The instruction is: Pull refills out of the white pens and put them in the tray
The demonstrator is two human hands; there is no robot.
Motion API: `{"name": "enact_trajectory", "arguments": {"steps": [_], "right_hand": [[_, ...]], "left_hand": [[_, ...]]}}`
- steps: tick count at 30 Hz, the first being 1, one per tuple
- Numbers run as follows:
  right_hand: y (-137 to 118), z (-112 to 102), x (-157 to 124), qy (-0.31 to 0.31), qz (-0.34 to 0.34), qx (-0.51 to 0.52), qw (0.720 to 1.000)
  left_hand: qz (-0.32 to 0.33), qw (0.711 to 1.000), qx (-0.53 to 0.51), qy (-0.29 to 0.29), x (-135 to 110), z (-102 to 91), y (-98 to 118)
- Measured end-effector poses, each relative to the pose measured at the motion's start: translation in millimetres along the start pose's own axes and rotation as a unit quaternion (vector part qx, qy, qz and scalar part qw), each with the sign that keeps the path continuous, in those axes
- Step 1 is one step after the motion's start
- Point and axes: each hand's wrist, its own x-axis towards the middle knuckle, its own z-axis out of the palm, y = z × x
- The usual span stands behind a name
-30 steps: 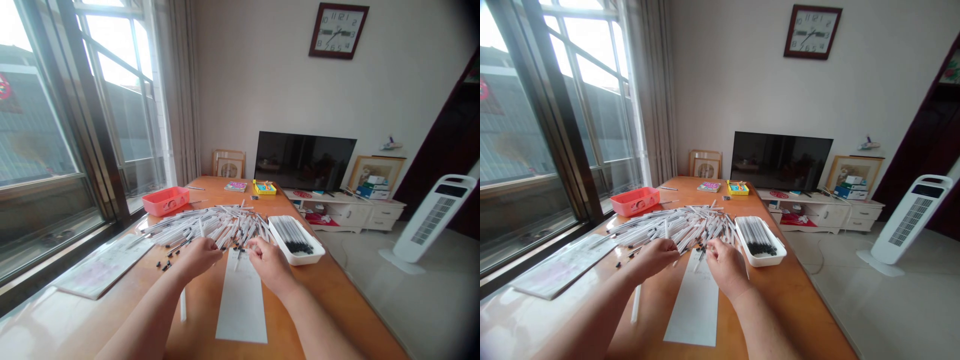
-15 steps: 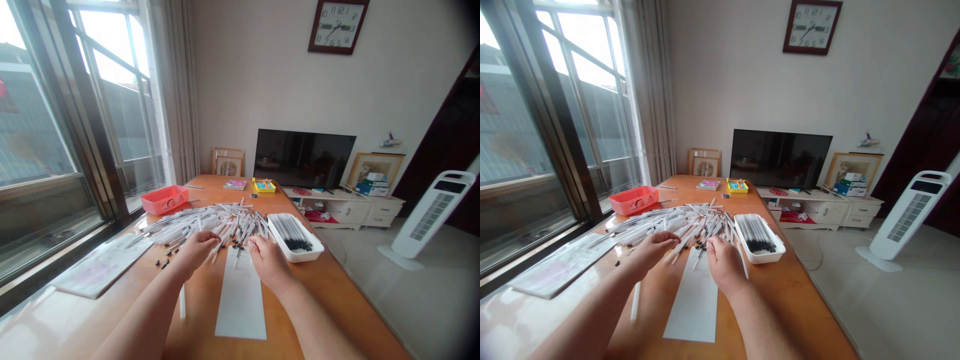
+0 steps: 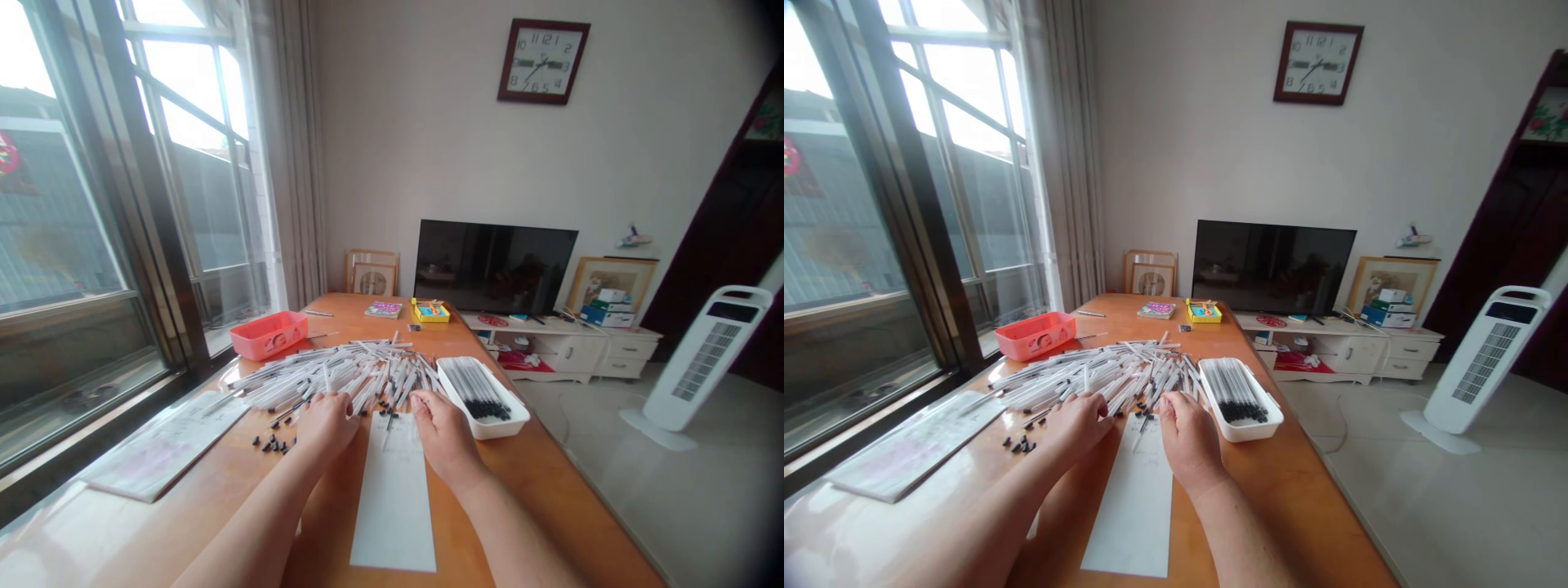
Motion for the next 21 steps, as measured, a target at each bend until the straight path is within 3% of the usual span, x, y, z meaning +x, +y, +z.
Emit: {"name": "enact_trajectory", "arguments": {"steps": [10, 21], "right_hand": [[-1.1, -0.3, 0.5, -0.007, 0.008, -0.008, 1.000], [0.6, -1.3, 0.2, -0.009, 0.009, -0.006, 1.000]], "left_hand": [[-0.023, 0.998, -0.062, 0.019, 0.9, 1.8, 0.4], [-0.020, 1.000, -0.013, -0.014, -0.7, -5.3, 2.2]]}}
